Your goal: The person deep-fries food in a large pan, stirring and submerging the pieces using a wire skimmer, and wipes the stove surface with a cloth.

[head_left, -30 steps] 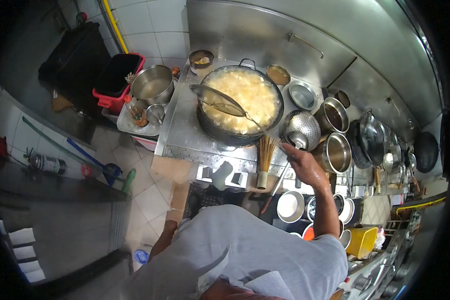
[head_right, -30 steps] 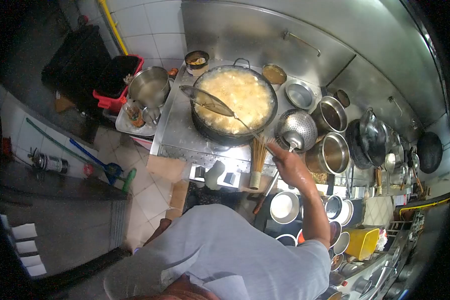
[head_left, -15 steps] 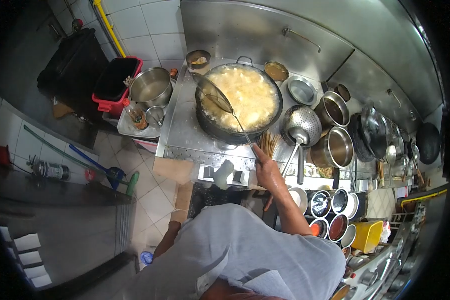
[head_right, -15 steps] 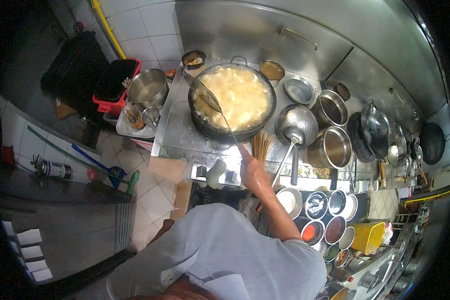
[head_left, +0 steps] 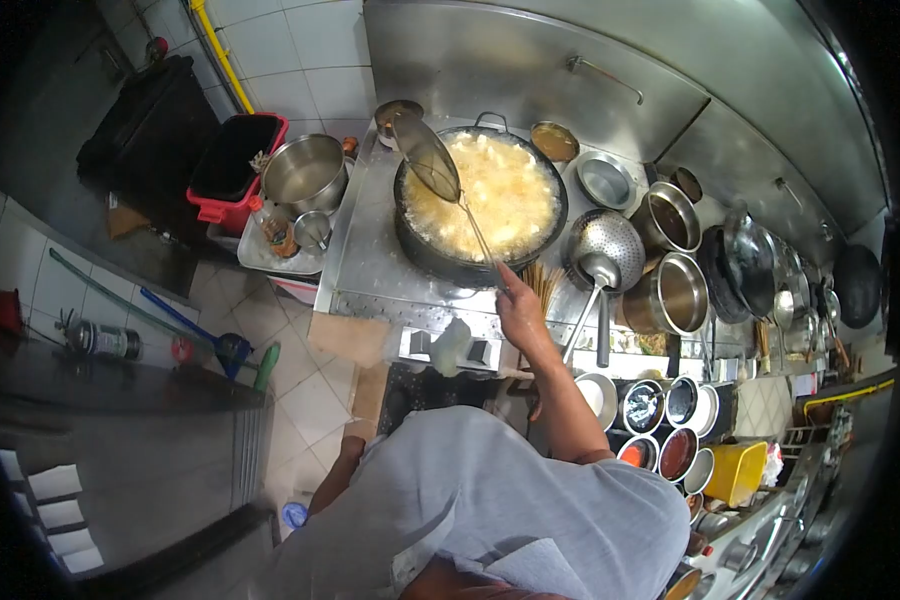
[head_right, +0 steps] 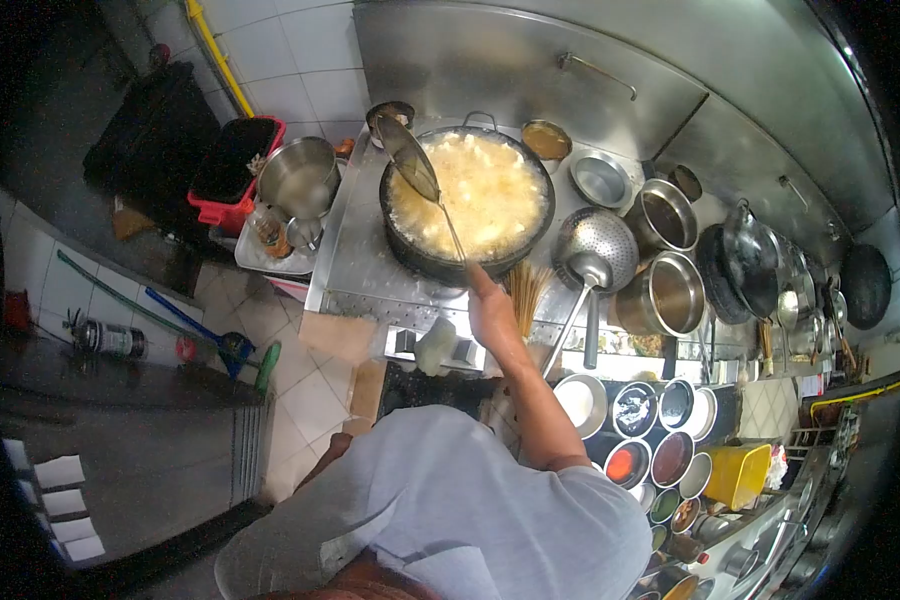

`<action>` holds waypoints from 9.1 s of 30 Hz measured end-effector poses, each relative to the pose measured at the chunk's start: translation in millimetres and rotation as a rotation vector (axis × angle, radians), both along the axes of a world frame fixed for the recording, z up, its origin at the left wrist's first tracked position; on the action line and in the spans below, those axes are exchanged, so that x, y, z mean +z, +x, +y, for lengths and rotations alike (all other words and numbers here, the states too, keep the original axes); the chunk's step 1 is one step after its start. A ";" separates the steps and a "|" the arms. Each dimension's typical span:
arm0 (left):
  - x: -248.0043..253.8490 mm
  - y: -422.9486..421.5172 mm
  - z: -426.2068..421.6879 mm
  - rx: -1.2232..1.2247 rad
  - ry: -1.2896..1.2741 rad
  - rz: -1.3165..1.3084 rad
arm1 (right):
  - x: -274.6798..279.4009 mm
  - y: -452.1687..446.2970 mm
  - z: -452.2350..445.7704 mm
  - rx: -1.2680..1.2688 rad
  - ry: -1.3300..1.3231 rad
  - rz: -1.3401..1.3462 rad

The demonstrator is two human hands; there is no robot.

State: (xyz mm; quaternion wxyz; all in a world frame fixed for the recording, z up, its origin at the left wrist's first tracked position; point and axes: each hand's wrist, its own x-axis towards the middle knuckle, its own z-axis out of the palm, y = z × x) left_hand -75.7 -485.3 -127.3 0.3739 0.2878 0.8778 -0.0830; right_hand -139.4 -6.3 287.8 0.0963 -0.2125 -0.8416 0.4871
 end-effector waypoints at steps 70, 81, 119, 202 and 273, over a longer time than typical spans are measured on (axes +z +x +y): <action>-9.0 41.6 -32.1 0.116 0.264 0.075 | -36.6 56.9 63.3 -0.124 -1.306 -0.235; 8.4 13.7 -18.5 0.415 0.371 -0.003 | -31.8 42.3 38.4 -0.140 -1.545 -0.055; 24.3 -6.1 -15.4 -0.087 -0.076 -0.089 | -0.5 8.4 231.7 -0.107 0.659 -0.084; 20.7 30.3 -10.7 -0.107 0.075 0.134 | -39.0 79.4 205.9 -0.010 -1.167 -0.081; 4.1 11.4 -6.6 -0.108 0.081 0.080 | -8.8 57.3 176.2 -0.284 -0.575 -0.150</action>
